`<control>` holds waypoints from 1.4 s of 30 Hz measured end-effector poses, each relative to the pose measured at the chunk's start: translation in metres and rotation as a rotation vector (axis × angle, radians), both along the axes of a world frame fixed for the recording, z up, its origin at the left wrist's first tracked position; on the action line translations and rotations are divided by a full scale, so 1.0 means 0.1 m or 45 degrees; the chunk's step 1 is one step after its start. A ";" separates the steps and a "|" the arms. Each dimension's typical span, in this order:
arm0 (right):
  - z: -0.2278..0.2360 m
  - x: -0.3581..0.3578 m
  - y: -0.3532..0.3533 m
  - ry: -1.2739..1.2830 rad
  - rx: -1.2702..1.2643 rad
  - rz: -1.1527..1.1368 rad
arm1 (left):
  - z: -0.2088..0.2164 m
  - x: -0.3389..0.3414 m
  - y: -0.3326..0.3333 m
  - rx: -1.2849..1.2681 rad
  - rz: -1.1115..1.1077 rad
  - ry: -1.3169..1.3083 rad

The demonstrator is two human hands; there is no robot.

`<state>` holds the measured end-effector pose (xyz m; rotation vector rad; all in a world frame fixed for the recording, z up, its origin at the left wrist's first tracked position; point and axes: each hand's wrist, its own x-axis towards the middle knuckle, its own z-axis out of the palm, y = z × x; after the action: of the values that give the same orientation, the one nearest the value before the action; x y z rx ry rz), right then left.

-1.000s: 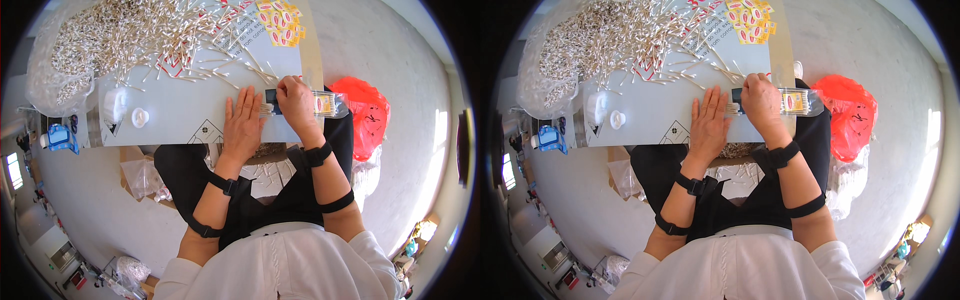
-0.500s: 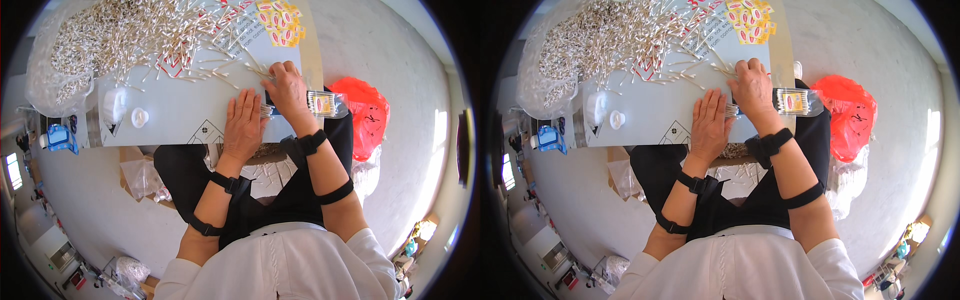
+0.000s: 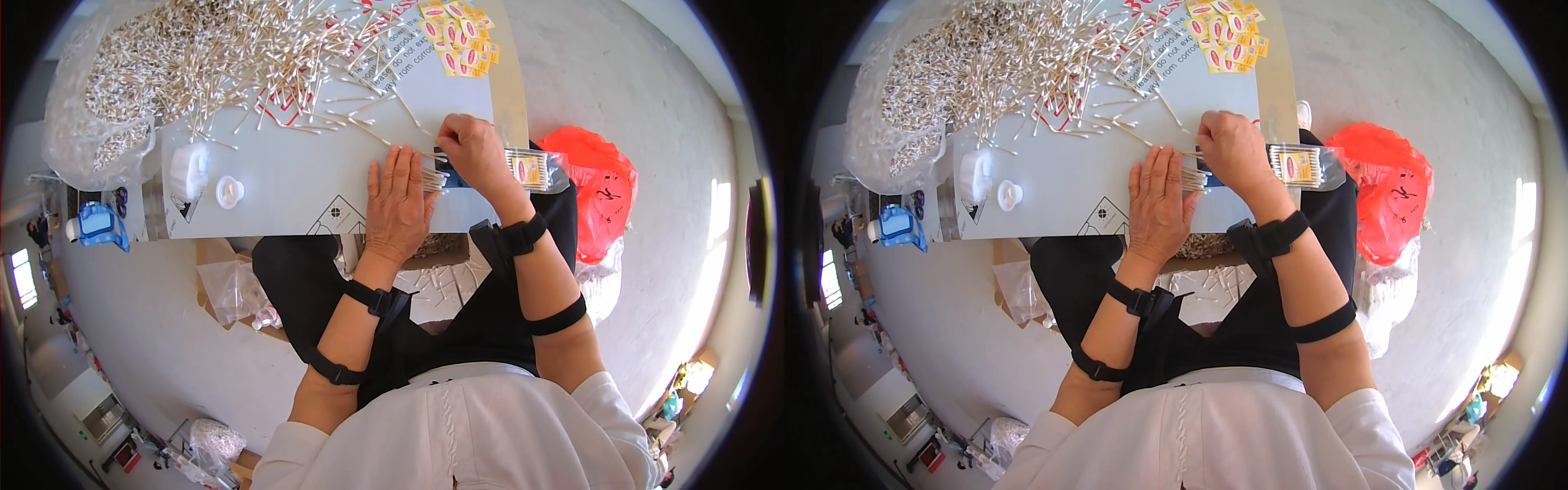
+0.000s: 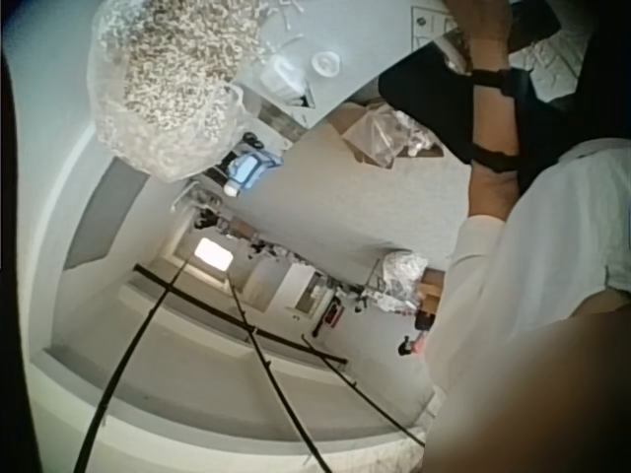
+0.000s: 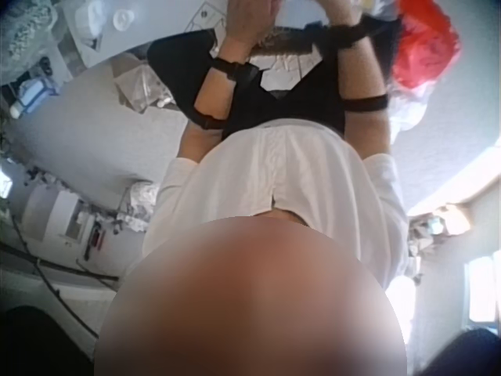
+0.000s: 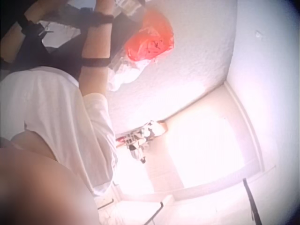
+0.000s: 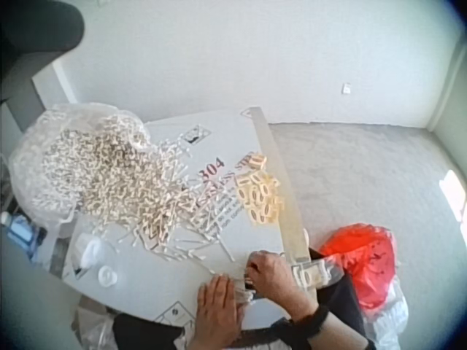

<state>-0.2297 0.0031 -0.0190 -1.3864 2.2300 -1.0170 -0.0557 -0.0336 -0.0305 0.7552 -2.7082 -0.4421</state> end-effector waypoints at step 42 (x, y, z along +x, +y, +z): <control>-0.22 0.53 -0.07 -1.081 -0.838 -0.476 | -0.03 -0.26 -0.13 0.905 0.219 0.954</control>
<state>-0.1770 -0.0037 -0.0408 -0.4890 1.5584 -2.1054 -0.0818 -0.0463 -0.0339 0.7623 -1.7524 -1.3596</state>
